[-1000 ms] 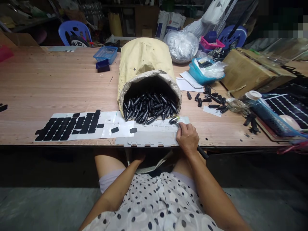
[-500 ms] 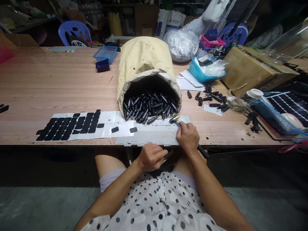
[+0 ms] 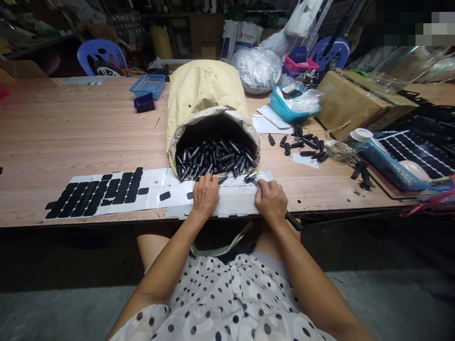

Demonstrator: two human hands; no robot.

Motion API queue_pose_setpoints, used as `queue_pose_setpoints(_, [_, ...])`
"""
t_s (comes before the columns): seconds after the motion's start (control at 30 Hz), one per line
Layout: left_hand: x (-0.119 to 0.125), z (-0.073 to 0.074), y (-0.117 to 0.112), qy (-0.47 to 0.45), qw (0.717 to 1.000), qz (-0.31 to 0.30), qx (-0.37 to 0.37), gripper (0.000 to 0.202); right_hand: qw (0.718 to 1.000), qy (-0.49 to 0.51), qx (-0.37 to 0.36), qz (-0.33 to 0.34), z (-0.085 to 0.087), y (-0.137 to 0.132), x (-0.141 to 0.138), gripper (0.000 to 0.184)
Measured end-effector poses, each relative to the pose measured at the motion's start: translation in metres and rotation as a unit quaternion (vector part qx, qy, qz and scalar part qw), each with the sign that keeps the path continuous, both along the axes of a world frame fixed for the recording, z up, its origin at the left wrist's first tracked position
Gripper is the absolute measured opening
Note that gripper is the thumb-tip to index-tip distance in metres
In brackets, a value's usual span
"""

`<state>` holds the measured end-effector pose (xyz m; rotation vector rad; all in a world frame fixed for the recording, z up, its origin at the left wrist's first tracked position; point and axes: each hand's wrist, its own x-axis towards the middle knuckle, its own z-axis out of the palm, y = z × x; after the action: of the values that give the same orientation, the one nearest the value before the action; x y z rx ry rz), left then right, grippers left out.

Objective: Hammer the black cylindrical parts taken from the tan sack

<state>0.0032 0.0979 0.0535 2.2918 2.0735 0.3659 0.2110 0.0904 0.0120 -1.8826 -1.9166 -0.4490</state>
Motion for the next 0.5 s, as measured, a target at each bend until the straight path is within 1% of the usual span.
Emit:
queue_pose_setpoints(0.13, [-0.003, -0.003, 0.0, -0.026, 0.999, -0.024, -0.005, 0.012, 1.0, -0.001, 0.002, -0.002, 0.0, 0.0, 0.0, 0.027])
queue_pose_setpoints(0.23, [-0.004, -0.007, -0.001, -0.083, 0.996, -0.041, -0.007, 0.011, 1.0, 0.003, 0.002, -0.001, -0.001, 0.001, 0.0, 0.028])
queue_pose_setpoints(0.4, [-0.004, -0.017, -0.005, -0.197, 0.972, -0.117, -0.044, 0.013, 1.0, 0.015, -0.006, 0.001, -0.002, 0.0, -0.001, 0.028])
queue_pose_setpoints(0.5, [-0.003, -0.022, -0.003, -0.229, 0.965, -0.12, -0.053, 0.015, 1.0, 0.026, -0.01, 0.004, -0.002, 0.002, 0.001, 0.029])
